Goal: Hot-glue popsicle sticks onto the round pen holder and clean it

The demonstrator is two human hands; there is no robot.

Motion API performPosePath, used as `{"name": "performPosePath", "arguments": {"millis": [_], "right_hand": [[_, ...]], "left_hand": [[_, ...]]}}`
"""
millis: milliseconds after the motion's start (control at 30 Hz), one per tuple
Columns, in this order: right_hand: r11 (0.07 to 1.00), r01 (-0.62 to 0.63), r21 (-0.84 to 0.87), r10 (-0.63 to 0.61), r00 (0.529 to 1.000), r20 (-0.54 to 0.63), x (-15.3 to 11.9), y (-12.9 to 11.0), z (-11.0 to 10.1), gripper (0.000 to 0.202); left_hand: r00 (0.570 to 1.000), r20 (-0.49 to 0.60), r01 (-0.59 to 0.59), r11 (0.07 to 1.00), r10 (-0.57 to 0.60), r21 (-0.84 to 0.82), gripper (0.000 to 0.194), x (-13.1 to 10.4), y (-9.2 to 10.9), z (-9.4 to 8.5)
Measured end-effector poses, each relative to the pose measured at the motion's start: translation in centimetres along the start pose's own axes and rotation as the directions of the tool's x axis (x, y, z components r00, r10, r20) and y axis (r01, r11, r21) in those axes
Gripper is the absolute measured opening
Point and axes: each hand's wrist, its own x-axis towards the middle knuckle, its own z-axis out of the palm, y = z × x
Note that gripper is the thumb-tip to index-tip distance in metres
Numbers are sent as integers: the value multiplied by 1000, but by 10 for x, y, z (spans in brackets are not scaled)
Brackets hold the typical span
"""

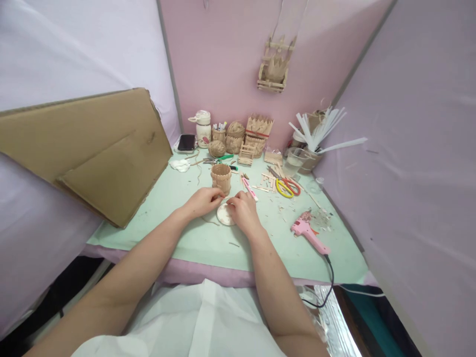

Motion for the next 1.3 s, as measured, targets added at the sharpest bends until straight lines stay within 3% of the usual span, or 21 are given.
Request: {"name": "performPosePath", "arguments": {"millis": [200, 433, 567, 667, 767, 867, 933, 1000, 1133, 1300], "right_hand": [[997, -54, -57, 56, 998, 29, 1, -15, 2, 14], [994, -106, -38, 108, 992, 66, 1, -11, 7, 10], [995, -98, 33, 96, 994, 50, 1, -5, 7, 9], [994, -31, 103, 33, 999, -13, 0, -3, 0, 11], [980, 70, 188, -48, 992, -118, -1, -5, -9, 12], [955, 145, 258, -97, 977, -190, -2, -10, -15, 14], [943, 171, 285, -110, 970, -218, -3, -13, -17, 14], [939, 175, 297, -110, 968, -224, -3, -14, -17, 13], [944, 158, 291, -88, 967, -240, -3, -13, -16, 13], [952, 86, 294, 8, 953, -304, -3, -7, -17, 12]], "left_hand": [[999, 19, 27, 999, -28, 22, 25, 1, 0, 0], [1000, 7, -9, 1000, 9, 3, 23, 0, 0, -1], [1000, 4, 0, 998, 1, -70, 22, 0, 1, -1], [999, -4, 38, 976, -40, -213, 19, 1, 1, 0], [989, 99, 140, 867, -105, -478, 20, 3, 0, -3], [944, 314, 311, 606, -106, -732, 27, 2, 0, -8], [906, 417, 405, 443, -76, -799, 30, 1, 0, -11], [881, 469, 459, 346, -62, -818, 32, 0, 1, -13], [865, 492, 499, 280, -100, -820, 37, 0, 0, -13], [876, 450, 483, 307, -176, -820, 37, 2, -1, -9]]}}
